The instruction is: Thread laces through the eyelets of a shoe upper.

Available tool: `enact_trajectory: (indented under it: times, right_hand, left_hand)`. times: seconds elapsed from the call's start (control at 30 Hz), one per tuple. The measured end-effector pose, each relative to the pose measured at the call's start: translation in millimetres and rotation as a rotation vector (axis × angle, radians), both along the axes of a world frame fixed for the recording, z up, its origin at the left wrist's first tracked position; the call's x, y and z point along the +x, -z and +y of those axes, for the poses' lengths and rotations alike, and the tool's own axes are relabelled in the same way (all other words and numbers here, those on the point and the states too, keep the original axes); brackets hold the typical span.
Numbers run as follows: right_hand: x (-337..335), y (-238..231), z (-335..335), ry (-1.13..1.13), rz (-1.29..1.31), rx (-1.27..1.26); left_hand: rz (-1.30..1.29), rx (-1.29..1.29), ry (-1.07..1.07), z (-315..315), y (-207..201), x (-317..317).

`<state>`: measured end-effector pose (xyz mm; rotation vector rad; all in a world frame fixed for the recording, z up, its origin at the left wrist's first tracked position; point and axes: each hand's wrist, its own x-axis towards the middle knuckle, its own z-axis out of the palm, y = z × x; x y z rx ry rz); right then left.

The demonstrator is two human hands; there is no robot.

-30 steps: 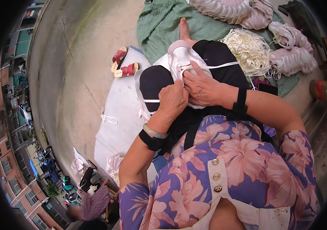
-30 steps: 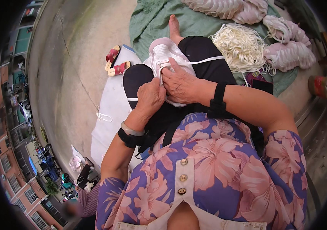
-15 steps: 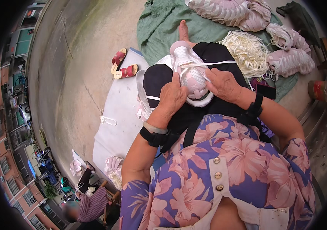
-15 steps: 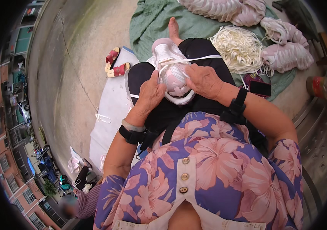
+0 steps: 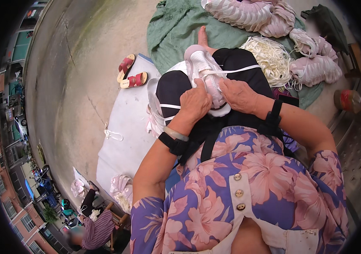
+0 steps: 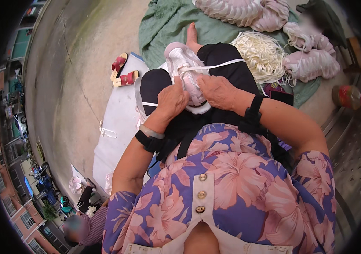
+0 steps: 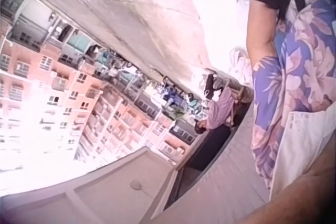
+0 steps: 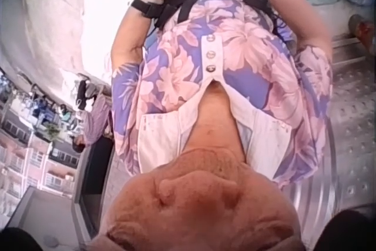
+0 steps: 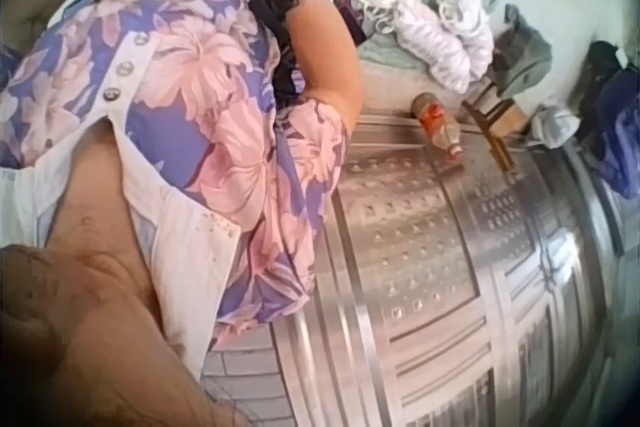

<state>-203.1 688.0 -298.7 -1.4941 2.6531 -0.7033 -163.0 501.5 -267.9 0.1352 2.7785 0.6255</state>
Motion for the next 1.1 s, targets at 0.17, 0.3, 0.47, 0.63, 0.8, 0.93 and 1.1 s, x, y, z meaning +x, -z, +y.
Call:
enact_trajectory:
  times: [0.17,0.3,0.47,0.63,0.8,0.93,1.1]
  right_hand:
    - [-7.3,-11.4,1.9,-0.048,-0.039,-0.025]
    - [-9.5,-26.3,5.8,-0.004,-0.232,-0.038]
    - [-25.1,-18.2,18.0,-0.037,-0.341,-0.082]
    - [-50.3,-18.2,0.5,0.106,0.144,-0.282]
    - [-50.3,-7.4,0.0,0.064,0.010,-0.219]
    - [-57.0,-19.5,22.1,0.023,0.018,-0.101]
    - [-68.8,-7.8,68.9,0.141,0.033,-0.167]
  left_hand:
    - [-0.054,0.004,-0.031,-3.3,-3.3,-2.5]
    - [-0.070,0.050,-0.049,-6.8,-11.8,-1.0]
    - [-0.041,0.128,-0.119,-15.3,-17.7,10.3]
    - [0.070,-0.004,-0.047,-38.1,-30.6,5.7]
    - [0.272,0.026,0.041,-58.6,-35.6,4.7]
    - [0.378,-0.134,0.106,-83.0,-30.9,15.0]
    - [0.381,-0.209,0.004,-117.1,-10.4,43.6]
